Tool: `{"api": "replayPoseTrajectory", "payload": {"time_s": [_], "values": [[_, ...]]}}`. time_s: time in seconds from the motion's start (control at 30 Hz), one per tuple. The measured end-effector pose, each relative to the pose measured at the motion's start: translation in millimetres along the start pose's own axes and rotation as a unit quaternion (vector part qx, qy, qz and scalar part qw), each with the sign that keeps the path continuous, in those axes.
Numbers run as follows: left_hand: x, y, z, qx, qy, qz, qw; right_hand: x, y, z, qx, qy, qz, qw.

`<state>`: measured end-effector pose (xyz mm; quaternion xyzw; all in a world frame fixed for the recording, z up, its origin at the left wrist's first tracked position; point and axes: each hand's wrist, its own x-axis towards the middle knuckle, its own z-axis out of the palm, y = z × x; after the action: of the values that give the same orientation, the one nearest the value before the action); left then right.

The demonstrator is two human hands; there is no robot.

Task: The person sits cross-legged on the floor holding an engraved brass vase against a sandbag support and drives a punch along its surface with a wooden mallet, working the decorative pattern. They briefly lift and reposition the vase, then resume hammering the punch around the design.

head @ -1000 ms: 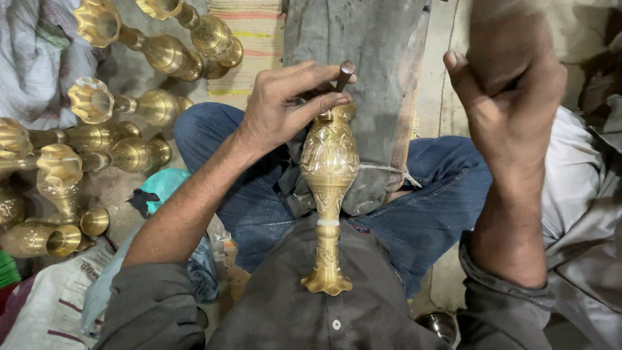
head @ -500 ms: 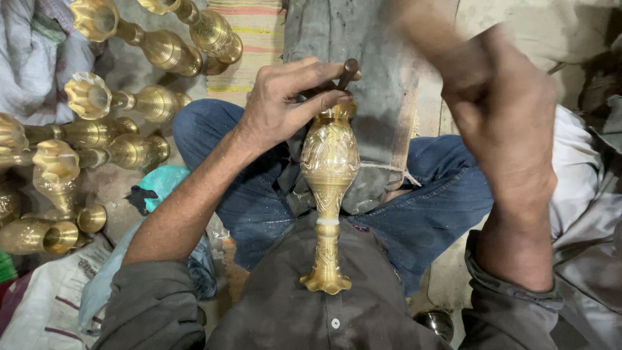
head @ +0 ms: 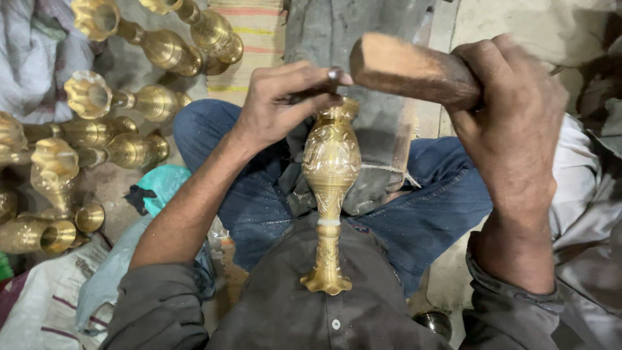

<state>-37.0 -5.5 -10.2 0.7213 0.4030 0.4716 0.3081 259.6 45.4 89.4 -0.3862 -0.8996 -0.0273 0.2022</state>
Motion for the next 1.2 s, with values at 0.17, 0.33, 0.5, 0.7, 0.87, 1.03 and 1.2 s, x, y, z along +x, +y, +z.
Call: {"api": "replayPoseTrajectory", "payload": {"time_s": [0.17, 0.33, 0.5, 0.7, 0.87, 1.03, 1.2], "values": [[0, -7, 1, 0.028, -0.015, 0.011, 0.999, 3, 4, 5, 0.056, 0.031, -0.009, 0.998], [2, -5, 3, 0.055, -0.02, -0.005, 0.998, -1, 8, 7, -0.061, 0.001, -0.023, 0.998], [1, 2, 2, 0.044, -0.008, -0.004, 0.999, -4, 11, 9, 0.008, -0.022, 0.003, 1.0], [-1, 4, 4, -0.071, 0.017, -0.055, 0.996, 0, 9, 9, 0.011, -0.035, 0.002, 0.999], [-2, 0, 1, 0.012, 0.011, -0.05, 0.999, 8, 3, 4, 0.068, -0.035, 0.027, 0.997], [-4, -1, 1, 0.024, 0.02, -0.013, 0.999, 12, 2, 0, -0.086, -0.005, -0.044, 0.995], [-6, -1, 5, -0.013, 0.025, -0.029, 0.999, 14, 6, 2, 0.023, 0.0, -0.044, 0.999]]}}
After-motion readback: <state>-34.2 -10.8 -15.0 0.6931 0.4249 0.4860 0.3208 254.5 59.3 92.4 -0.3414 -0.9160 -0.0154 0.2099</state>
